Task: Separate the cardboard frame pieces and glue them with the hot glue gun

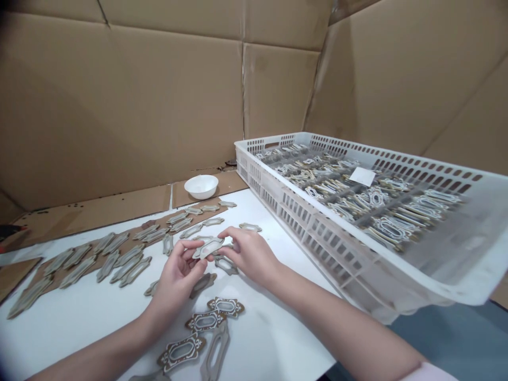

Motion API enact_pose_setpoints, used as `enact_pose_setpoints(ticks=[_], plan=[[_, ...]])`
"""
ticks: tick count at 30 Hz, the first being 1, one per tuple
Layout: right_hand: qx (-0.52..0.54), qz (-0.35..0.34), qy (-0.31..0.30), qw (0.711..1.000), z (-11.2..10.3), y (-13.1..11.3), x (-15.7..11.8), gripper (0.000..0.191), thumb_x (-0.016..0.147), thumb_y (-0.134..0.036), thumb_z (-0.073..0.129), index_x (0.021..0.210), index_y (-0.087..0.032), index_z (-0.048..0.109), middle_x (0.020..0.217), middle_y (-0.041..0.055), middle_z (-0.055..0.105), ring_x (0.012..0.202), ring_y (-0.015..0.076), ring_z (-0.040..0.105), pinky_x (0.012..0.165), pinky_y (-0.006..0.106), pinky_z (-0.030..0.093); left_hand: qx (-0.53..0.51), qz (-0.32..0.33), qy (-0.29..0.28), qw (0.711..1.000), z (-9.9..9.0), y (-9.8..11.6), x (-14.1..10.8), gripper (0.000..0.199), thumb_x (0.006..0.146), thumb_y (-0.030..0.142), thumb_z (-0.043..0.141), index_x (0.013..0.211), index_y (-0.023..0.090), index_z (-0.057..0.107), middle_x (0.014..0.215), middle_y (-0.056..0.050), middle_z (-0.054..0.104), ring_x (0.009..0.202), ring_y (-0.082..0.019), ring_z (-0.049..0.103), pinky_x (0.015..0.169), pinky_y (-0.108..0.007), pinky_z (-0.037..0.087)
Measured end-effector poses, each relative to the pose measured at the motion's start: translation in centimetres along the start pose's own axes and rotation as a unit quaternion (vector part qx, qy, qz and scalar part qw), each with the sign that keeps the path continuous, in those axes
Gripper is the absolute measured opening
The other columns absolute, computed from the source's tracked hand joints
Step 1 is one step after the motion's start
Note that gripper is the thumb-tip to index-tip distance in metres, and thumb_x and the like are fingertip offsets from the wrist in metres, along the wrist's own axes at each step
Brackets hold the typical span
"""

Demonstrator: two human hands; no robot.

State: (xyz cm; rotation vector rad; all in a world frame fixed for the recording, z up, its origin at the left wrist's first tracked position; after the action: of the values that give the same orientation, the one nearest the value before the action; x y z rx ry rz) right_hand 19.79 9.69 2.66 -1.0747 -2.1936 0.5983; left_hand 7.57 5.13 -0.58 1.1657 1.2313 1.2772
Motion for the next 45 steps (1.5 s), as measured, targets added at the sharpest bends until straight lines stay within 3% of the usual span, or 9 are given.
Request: enact_pose_setpoints(ticks=[4,11,18,25,28,31,35,41,45], plan=[[-0.021,0.057,0.06,0.996,-1.3,2.2,0.7,0.018,0.073,-0.028,0.056,0.087,-0.018,0.055,0.054,-0.0051,0.045,0.052,0.0111,0.045,0.053,0.021,0.032,0.082,0.056,0.041,0.994,-0.9,0.9,-0.1,0.016,0.08,0.028,0.044,0.094,0.022,0.038,0.074,0.002,0.051,0.069,-0.01,0.047,0.061,-0.023,0.038],[-0.149,0.215,0.097,0.96,-3.3,8.1,1.6,0.02,0.07,-0.031,0.056,0.086,-0.017,0.057,0.068,0.004,0.059,0.064,0.0178,0.054,0.056,0.025,0.035,0.217,0.137,-0.035,0.966,0.4,2.0,-1.4,0.005,0.08,0.021,0.041,0.079,0.019,0.046,0.071,0.002,0.051,0.067,-0.01,0.048,0.063,-0.023,0.038],[-0.166,0.278,0.097,0.941,-3.6,10.6,1.5,0.018,0.067,-0.024,0.058,0.083,-0.015,0.059,0.084,0.0138,0.063,0.084,0.0273,0.056,0.066,0.031,0.036,0.24,0.152,-0.019,0.959,0.2,2.3,-1.3,0.004,0.079,0.021,0.042,0.078,0.019,0.045,0.069,0.001,0.052,0.065,-0.011,0.049,0.064,-0.024,0.038],[-0.057,0.285,0.106,0.951,-4.3,11.3,1.8,0.019,0.06,-0.022,0.065,0.077,-0.015,0.059,0.08,0.0093,0.061,0.083,0.0227,0.055,0.068,0.028,0.036,0.246,0.154,-0.007,0.957,0.0,2.6,-1.2,0.004,0.079,0.021,0.042,0.078,0.019,0.046,0.068,0.002,0.051,0.063,-0.011,0.049,0.059,-0.022,0.037],[0.047,0.28,0.092,0.954,-4.1,10.9,1.9,0.02,0.064,-0.032,0.062,0.073,-0.014,0.057,0.06,0.0019,0.053,0.058,0.015,0.051,0.054,0.025,0.034,0.245,0.161,-0.014,0.956,-0.1,2.6,-1.0,0.004,0.078,0.021,0.042,0.077,0.019,0.046,0.064,0.002,0.05,0.059,-0.01,0.047,0.057,-0.022,0.037],[0.185,0.281,0.037,0.941,-2.5,9.9,1.8,0.028,0.072,-0.043,0.051,0.069,-0.015,0.054,0.045,-0.0066,0.034,0.037,0.0066,0.03,0.04,0.022,0.022,0.255,0.186,-0.068,0.947,0.1,2.5,-0.9,0.004,0.077,0.019,0.043,0.077,0.018,0.046,0.06,0.002,0.049,0.056,-0.009,0.046,0.056,-0.022,0.037],[0.34,0.281,-0.006,0.897,-0.8,8.1,1.6,0.024,0.078,-0.036,0.045,0.071,-0.014,0.051,0.05,-0.0075,0.03,0.037,0.004,0.023,0.038,0.02,0.016,0.323,0.236,-0.168,0.901,0.8,2.2,-1.1,0.006,0.075,0.018,0.042,0.074,0.018,0.048,0.055,0.003,0.047,0.048,-0.008,0.039,0.048,-0.021,0.032],[0.47,0.274,-0.027,0.839,0.0,5.7,1.2,0.003,0.071,-0.014,0.048,0.069,-0.014,0.045,0.061,-0.0029,0.04,0.048,0.0051,0.037,0.042,0.02,0.026,0.463,0.301,-0.31,0.774,2.8,1.6,-2.3,0.015,0.074,0.027,0.044,0.083,0.021,0.054,0.06,0.001,0.051,0.057,-0.013,0.045,0.058,-0.026,0.036],[0.504,0.272,-0.05,0.818,0.4,4.3,0.8,0.009,0.066,-0.007,0.047,0.073,-0.013,0.046,0.062,-0.0021,0.042,0.05,0.0061,0.04,0.044,0.021,0.028,0.483,0.309,-0.355,0.738,3.5,1.2,-2.8,0.024,0.072,0.029,0.046,0.093,0.022,0.054,0.073,-0.003,0.058,0.067,-0.016,0.051,0.063,-0.029,0.039]])
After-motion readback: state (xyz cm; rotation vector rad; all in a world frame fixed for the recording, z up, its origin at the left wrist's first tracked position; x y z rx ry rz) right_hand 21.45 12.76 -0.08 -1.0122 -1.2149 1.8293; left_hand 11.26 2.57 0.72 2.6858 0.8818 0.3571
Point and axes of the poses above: each hand's wrist, its own x-axis towards the middle knuckle, its own z-axis out of the palm, y = z × x, the point moved 7 cm from there along x, towards the middle knuckle
